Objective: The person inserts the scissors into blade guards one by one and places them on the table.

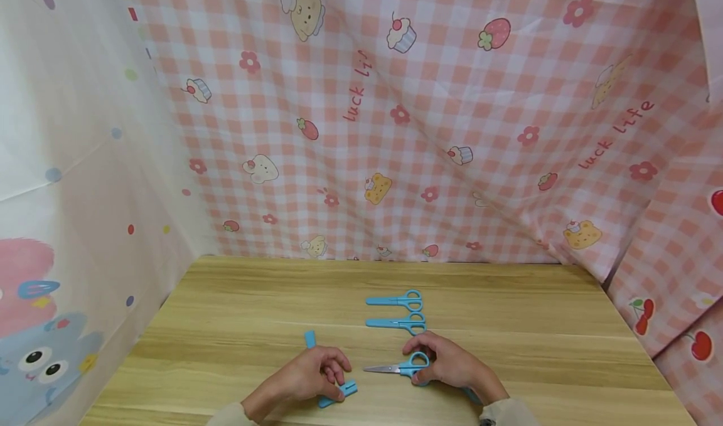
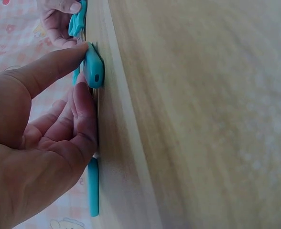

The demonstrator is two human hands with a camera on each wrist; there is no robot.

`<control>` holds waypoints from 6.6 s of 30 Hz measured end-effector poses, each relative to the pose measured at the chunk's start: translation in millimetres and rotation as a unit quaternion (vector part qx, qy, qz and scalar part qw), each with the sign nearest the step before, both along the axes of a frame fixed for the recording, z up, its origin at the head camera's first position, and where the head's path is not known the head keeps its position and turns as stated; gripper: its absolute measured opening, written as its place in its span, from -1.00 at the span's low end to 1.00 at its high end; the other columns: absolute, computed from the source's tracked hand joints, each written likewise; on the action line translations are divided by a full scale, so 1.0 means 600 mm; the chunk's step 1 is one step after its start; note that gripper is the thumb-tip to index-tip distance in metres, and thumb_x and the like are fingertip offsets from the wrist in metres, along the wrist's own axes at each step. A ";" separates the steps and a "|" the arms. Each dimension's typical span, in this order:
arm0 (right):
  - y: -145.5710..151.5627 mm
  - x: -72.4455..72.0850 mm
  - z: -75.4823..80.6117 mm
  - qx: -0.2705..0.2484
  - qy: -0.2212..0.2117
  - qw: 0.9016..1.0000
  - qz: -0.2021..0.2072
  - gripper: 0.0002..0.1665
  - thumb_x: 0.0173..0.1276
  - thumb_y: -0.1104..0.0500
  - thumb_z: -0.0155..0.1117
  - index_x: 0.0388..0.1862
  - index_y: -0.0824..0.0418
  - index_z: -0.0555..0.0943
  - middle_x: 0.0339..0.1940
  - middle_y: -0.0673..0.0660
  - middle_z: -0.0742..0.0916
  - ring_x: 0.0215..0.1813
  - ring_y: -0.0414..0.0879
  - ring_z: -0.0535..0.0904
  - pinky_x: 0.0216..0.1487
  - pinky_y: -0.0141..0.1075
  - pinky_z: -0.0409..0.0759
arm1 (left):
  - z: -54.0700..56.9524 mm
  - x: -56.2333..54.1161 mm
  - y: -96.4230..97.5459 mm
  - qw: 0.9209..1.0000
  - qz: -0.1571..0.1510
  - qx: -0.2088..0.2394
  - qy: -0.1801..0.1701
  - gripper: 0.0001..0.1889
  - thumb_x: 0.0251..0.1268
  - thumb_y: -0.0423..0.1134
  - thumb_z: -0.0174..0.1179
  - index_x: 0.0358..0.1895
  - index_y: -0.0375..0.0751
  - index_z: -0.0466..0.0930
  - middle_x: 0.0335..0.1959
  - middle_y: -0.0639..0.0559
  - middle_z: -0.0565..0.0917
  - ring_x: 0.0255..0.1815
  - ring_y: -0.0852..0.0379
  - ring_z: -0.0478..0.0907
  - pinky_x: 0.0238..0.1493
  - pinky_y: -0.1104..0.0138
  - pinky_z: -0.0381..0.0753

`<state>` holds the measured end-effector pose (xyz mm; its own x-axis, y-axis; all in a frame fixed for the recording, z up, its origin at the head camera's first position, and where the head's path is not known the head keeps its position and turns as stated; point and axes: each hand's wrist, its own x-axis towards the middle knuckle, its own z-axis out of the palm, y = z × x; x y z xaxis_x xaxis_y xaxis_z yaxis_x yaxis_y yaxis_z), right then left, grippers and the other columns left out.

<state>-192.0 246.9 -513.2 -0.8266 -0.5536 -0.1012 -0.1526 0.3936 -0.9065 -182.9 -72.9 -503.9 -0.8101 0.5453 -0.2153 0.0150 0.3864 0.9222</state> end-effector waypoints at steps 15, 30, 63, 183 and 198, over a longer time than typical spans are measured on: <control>-0.001 -0.002 0.000 -0.021 -0.017 1.000 0.002 -0.45 0.14 0.29 0.50 0.14 0.24 0.57 0.06 0.21 0.61 -0.05 -0.10 0.41 -0.04 -0.41 0.37 | 0.001 0.000 -0.001 1.000 -0.011 -0.003 0.010 -0.66 -0.12 -0.61 0.47 -0.25 -0.28 0.62 -0.46 -0.03 0.65 -0.46 0.21 0.48 -0.43 0.50 0.44; 0.003 -0.004 0.003 0.006 -0.008 1.000 0.005 -0.47 0.19 0.25 0.46 0.18 0.17 0.62 0.21 0.22 0.62 0.11 -0.04 0.40 0.10 -0.42 0.34 | 0.001 -0.003 -0.001 1.000 -0.012 -0.018 -0.002 -0.68 -0.08 -0.60 0.45 -0.26 -0.23 0.62 -0.47 0.04 0.63 -0.46 0.21 0.49 -0.43 0.48 0.46; -0.001 -0.003 0.001 -0.024 -0.007 1.000 -0.014 -0.74 0.44 0.22 0.22 0.02 0.31 0.65 -0.02 0.18 0.71 0.00 -0.21 0.52 0.01 -0.43 0.43 | 0.005 -0.001 0.005 1.000 -0.008 -0.004 -0.017 -0.70 -0.06 -0.59 0.43 -0.26 -0.23 0.64 -0.48 0.03 0.64 -0.43 0.17 0.53 -0.40 0.43 0.47; -0.012 0.042 0.080 -0.173 0.007 0.973 -0.155 -0.66 0.51 0.14 0.16 0.03 0.39 0.39 -0.35 0.04 0.60 -0.29 -0.06 0.56 -0.15 -0.22 0.59 | 0.067 -0.038 0.040 0.991 0.077 0.092 0.054 -0.83 0.39 -0.28 0.22 -0.03 -0.19 0.65 -0.25 0.06 0.63 -0.30 0.15 0.43 -0.31 0.38 0.43; -0.017 0.040 0.083 -0.185 0.004 0.971 -0.149 -0.66 0.50 0.14 0.17 0.01 0.39 0.39 -0.34 0.04 0.61 -0.31 -0.19 0.56 -0.20 -0.26 0.58 | 0.068 -0.038 0.045 0.992 0.075 0.093 0.044 -0.84 0.39 -0.25 0.23 -0.04 -0.13 0.65 -0.22 0.06 0.66 -0.25 0.16 0.47 -0.24 0.32 0.44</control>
